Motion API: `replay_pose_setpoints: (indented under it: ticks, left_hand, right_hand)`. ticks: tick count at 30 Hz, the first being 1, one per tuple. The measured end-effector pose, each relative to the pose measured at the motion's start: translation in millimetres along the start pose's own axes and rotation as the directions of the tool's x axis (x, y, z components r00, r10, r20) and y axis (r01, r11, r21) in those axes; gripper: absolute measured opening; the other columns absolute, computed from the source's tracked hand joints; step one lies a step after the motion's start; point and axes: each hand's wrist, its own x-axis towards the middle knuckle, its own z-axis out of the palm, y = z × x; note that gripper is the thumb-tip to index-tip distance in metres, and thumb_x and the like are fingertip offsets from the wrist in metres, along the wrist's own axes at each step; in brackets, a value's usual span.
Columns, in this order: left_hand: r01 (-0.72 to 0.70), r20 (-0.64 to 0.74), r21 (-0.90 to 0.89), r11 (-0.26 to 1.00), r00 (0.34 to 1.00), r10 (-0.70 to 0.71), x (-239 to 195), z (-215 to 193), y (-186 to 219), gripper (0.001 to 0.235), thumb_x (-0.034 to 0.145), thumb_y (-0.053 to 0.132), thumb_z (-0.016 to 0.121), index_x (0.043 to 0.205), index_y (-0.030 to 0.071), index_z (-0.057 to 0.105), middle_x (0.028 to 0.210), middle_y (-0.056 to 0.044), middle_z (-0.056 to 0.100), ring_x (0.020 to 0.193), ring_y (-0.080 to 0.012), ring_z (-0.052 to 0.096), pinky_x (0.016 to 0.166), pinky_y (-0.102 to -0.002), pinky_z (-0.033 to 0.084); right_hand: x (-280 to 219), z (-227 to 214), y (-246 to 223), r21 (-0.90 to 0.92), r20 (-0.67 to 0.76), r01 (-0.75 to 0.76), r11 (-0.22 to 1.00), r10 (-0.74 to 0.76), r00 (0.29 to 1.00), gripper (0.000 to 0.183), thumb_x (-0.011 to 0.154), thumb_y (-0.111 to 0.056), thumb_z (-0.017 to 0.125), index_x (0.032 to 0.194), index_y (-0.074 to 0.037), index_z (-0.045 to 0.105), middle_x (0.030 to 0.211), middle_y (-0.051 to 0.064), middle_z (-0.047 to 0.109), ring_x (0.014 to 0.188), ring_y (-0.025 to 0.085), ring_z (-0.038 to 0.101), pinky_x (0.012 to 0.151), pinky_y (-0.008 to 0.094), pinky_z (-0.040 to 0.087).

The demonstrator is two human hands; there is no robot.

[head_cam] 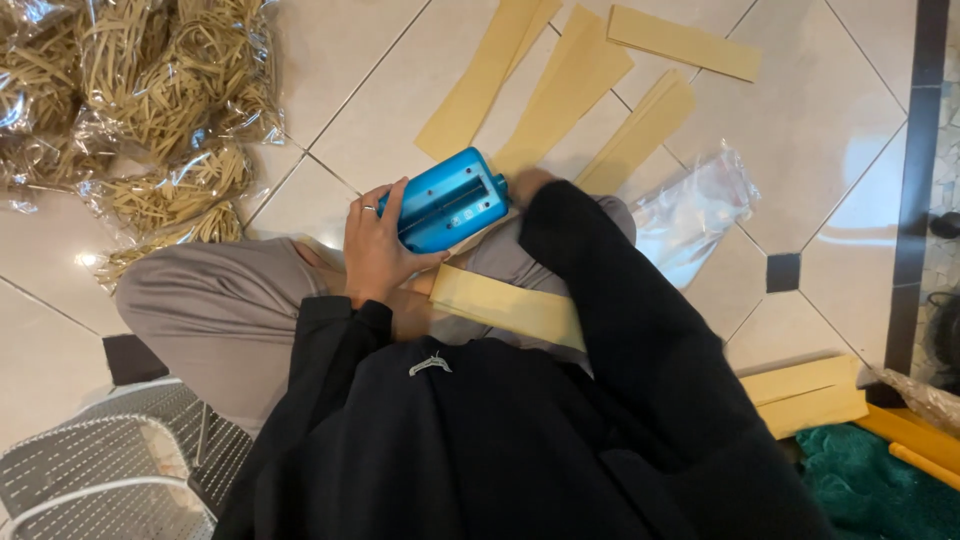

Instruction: The person sits on the floor and uses a blue manual shredder to shred flat wooden strips into thin shavings. They collect the shavings in a clear plastic bag, pack them down, and then continue shredding more strips.

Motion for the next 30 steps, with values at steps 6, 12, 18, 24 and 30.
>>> replay_pose_setpoints:
  ticks: [6, 12, 18, 24, 30]
  left_hand:
    - [0.004, 0.008, -0.005, 1.000, 1.000, -0.004, 0.4, 2.3, -1.6, 0.119, 0.056, 0.056, 0.099, 0.154, 0.013, 0.048, 0.139, -0.017, 0.051, 0.128, -0.0402, 0.048, 0.109, -0.047, 0.036]
    - [-0.108, 0.046, -0.065, 0.992, 0.993, 0.111, 6.1, 4.9, -19.5, 0.126, 0.050, 0.054, 0.099, 0.156, 0.014, 0.045, 0.141, -0.016, 0.049, 0.133, -0.0446, 0.046, 0.118, -0.052, 0.031]
    - [-0.243, 0.086, 0.103, 0.964, 0.968, 0.235, -4.8, -15.2, 7.5, 0.118, 0.052, 0.041, 0.099, 0.152, 0.004, 0.049, 0.151, -0.024, 0.049, 0.144, -0.0488, 0.039, 0.125, -0.057, 0.019]
    - [-0.548, 0.124, -0.095, 0.831, 0.822, 0.556, -41.3, 65.2, 31.3, 0.052, 0.094, 0.037, 0.071, 0.135, 0.007, 0.064, 0.125, -0.017, 0.063, 0.129, -0.0397, 0.055, 0.114, -0.051, 0.037]
    - [-0.563, 0.403, -0.046, 0.825, 0.745, 0.531, -47.0, 85.7, 45.1, 0.066, 0.093, 0.042, 0.066, 0.149, 0.012, 0.049, 0.142, -0.014, 0.059, 0.140, -0.0338, 0.050, 0.128, -0.054, 0.013]
  right_hand:
    - [-122.8, -107.8, -14.1, 0.242, 0.213, -0.079, 0.967, 0.027, 0.977, 0.079, 0.099, -0.058, 0.036, 0.105, 0.011, 0.073, 0.106, 0.025, 0.076, 0.114, 0.049, 0.066, 0.105, 0.057, 0.046]
    - [-20.1, -94.6, -3.4, 0.090, -0.236, 0.300, 0.950, -0.272, 0.933, 0.048, 0.104, -0.028, 0.061, 0.143, -0.005, 0.043, 0.099, 0.039, 0.068, 0.103, 0.058, 0.065, 0.090, 0.066, 0.049]
    - [-58.7, -76.3, -11.2, 0.506, -0.306, 0.052, 0.861, 0.123, 0.944, 0.055, 0.106, -0.057, 0.038, 0.105, -0.008, 0.062, 0.109, 0.026, 0.069, 0.114, 0.045, 0.063, 0.097, 0.057, 0.048]
    - [-217.4, -65.1, 12.6, 0.658, -0.497, 0.183, 0.730, 0.238, 0.834, 0.020, 0.111, -0.036, 0.061, 0.105, -0.017, 0.064, 0.083, 0.011, 0.069, 0.087, 0.030, 0.070, 0.075, 0.044, 0.056]
    - [-285.8, -10.7, 25.7, 0.802, -0.456, 0.184, 0.568, 0.386, 0.802, 0.012, 0.110, -0.017, 0.061, 0.112, -0.011, 0.071, 0.084, 0.008, 0.072, 0.077, 0.022, 0.068, 0.074, 0.036, 0.057]
